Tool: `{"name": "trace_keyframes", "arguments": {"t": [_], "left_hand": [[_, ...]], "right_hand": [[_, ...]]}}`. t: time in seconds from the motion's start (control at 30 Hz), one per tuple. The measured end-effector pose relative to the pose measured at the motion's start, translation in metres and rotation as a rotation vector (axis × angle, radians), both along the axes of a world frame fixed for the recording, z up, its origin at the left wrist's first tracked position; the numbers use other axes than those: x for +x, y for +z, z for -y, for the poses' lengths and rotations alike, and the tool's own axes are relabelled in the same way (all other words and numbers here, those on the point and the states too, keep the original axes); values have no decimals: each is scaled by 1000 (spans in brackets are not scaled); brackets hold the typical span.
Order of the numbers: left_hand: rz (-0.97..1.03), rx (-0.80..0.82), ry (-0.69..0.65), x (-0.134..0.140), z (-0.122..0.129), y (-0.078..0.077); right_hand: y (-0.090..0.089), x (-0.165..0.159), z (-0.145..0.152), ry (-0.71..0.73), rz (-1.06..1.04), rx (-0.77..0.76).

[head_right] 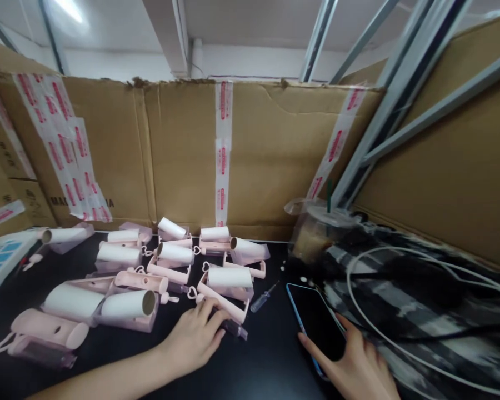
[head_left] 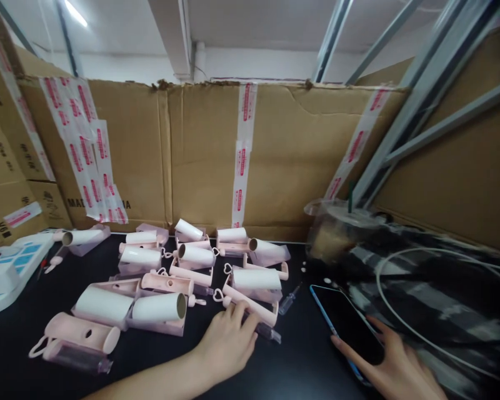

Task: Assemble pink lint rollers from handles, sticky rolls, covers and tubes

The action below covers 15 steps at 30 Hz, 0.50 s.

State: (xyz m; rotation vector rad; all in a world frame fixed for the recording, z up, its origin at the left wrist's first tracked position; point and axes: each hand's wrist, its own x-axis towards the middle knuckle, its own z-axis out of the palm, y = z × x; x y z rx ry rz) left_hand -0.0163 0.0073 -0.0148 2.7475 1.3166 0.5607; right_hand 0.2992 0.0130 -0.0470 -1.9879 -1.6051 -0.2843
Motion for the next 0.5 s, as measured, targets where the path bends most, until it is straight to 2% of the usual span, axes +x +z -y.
{"name": "trace_keyframes", "arguments": {"t": [0.1, 0.23, 0.37, 0.5], "left_hand": [[-3, 0, 3, 0, -1, -3], [-1, 11, -4, 1, -1, -9], [-1, 17, -4, 1, 0, -9], [1, 17, 1, 0, 1, -6]], "right_hand": [[7, -4, -4, -23, 19, -93], [13, -8, -7, -88, -16, -121], [11, -8, -6, -56, -50, -77], [7, -6, -3, -49, 3, -47]]}}
